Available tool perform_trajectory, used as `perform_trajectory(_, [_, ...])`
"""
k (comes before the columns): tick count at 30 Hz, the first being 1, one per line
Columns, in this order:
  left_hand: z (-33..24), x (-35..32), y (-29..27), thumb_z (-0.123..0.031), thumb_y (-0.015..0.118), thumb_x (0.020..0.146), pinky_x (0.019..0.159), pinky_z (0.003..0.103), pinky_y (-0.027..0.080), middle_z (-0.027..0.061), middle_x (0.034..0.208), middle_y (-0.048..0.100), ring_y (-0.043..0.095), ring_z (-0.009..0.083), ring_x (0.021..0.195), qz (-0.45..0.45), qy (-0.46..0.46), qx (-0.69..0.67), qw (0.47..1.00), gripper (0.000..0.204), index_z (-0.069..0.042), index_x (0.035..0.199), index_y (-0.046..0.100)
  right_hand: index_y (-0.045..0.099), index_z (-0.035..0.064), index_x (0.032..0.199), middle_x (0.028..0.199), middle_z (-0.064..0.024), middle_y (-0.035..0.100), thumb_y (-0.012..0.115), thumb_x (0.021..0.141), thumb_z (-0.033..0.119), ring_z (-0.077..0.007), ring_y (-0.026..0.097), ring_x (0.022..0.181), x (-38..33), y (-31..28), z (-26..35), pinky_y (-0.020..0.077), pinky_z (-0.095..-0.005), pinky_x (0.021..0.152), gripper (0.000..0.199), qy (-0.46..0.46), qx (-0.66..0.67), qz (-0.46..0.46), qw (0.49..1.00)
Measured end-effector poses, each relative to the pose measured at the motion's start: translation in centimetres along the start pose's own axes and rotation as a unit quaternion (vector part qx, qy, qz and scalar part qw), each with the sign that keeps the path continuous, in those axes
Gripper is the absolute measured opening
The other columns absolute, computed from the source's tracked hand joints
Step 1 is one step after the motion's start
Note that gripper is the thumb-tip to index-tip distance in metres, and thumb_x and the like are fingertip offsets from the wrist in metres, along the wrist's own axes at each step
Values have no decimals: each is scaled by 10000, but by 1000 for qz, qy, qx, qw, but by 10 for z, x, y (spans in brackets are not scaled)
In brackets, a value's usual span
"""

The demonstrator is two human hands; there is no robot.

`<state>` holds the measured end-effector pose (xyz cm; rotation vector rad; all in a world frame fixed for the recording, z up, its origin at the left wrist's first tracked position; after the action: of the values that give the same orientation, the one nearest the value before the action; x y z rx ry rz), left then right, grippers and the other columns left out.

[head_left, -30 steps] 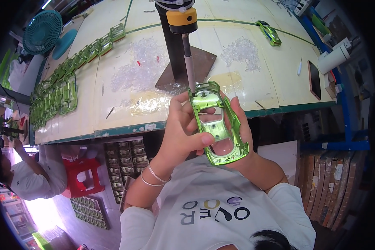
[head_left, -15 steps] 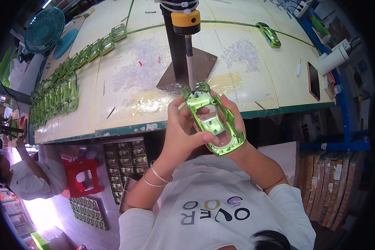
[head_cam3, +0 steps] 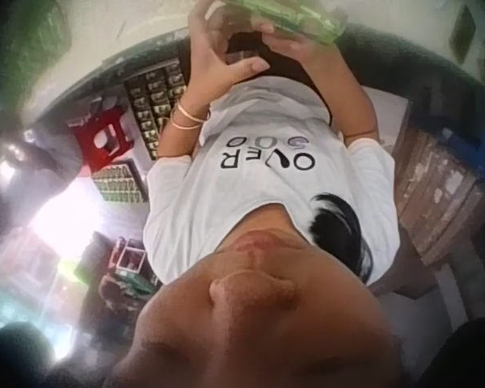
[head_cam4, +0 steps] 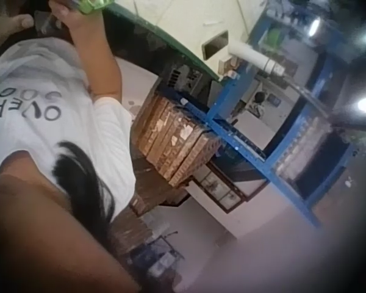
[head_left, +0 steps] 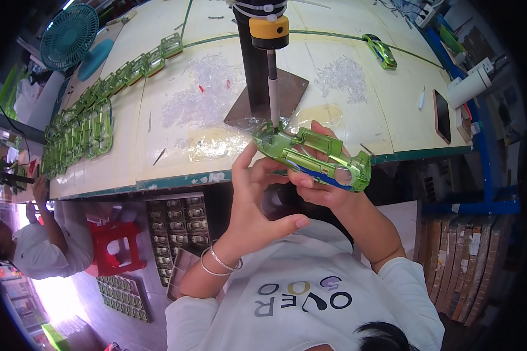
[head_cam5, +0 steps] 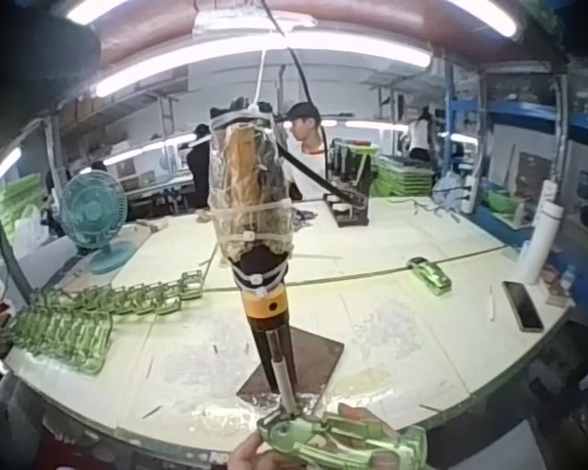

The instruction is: The person trims toy car bodies with a utility knife, fits clear plastic window inserts into the car bodies by hand, and secures them using a vertical press tool.

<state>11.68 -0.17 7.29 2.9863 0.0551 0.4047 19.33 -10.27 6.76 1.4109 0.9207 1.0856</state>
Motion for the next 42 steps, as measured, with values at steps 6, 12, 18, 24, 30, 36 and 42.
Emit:
perform_trajectory(6, [-3,-1,0,-200,779,576,874,355,368,170,1123,403,423,239,1066,14,3,-3,1000,1085,-36,1300,-12,469,50,1123,948,-160,566,341,866,421,-248,527,571,0,8,-1,446,-262,393,469,19,44,-10,999])
perform_trajectory(12, [-8,-3,2,-201,780,571,879,358,359,175,1133,384,408,248,1079,29,6,-2,1000,1109,-41,1306,-36,447,35,1141,988,-175,558,351,862,411,-260,534,546,1,11,-2,428,-251,330,477,27,45,-13,999])
perform_trajectory(18, [-10,-3,2,-211,781,568,883,361,350,176,1134,381,404,250,1079,33,13,4,999,1123,-44,1308,-48,476,46,1114,990,-165,561,354,866,395,-259,533,553,2,11,-1,434,-263,366,445,30,63,-4,998])
perform_trajectory(24, [-1,-6,0,-174,763,589,881,361,356,174,1129,397,419,248,1068,22,5,-10,1000,1087,-49,1313,-38,514,63,1056,848,-152,584,352,864,421,-247,530,542,-1,1,2,445,-328,459,437,-11,-27,-111,993])
perform_trajectory(30, [18,-25,-17,-81,717,623,863,338,383,148,1117,445,457,220,1027,3,-75,15,997,892,-39,1304,142,463,89,1110,844,-183,563,289,867,494,-315,582,670,-45,-12,-4,495,-406,558,503,-4,-68,-231,971])
perform_trajectory(36, [12,-35,-90,-16,601,723,824,292,393,101,985,540,504,173,908,-256,23,284,924,346,24,1045,483,377,94,1196,911,-150,535,287,899,359,-225,557,666,-105,19,100,469,-308,535,408,-300,-362,-363,805])
perform_trajectory(42, [3,-16,-131,-34,551,769,821,309,374,102,928,543,501,208,893,-324,97,481,809,183,27,939,517,433,65,1180,1004,-123,513,537,788,255,-242,491,910,-117,14,236,392,-340,788,447,-281,-863,-410,89])
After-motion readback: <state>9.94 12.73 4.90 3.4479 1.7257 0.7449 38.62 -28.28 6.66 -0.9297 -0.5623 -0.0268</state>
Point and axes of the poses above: each hand's wrist, its own x-axis towards the middle knuckle, its own y-axis out of the palm, z = x × y, the point moved 3 cm from there along x, towards the middle knuckle
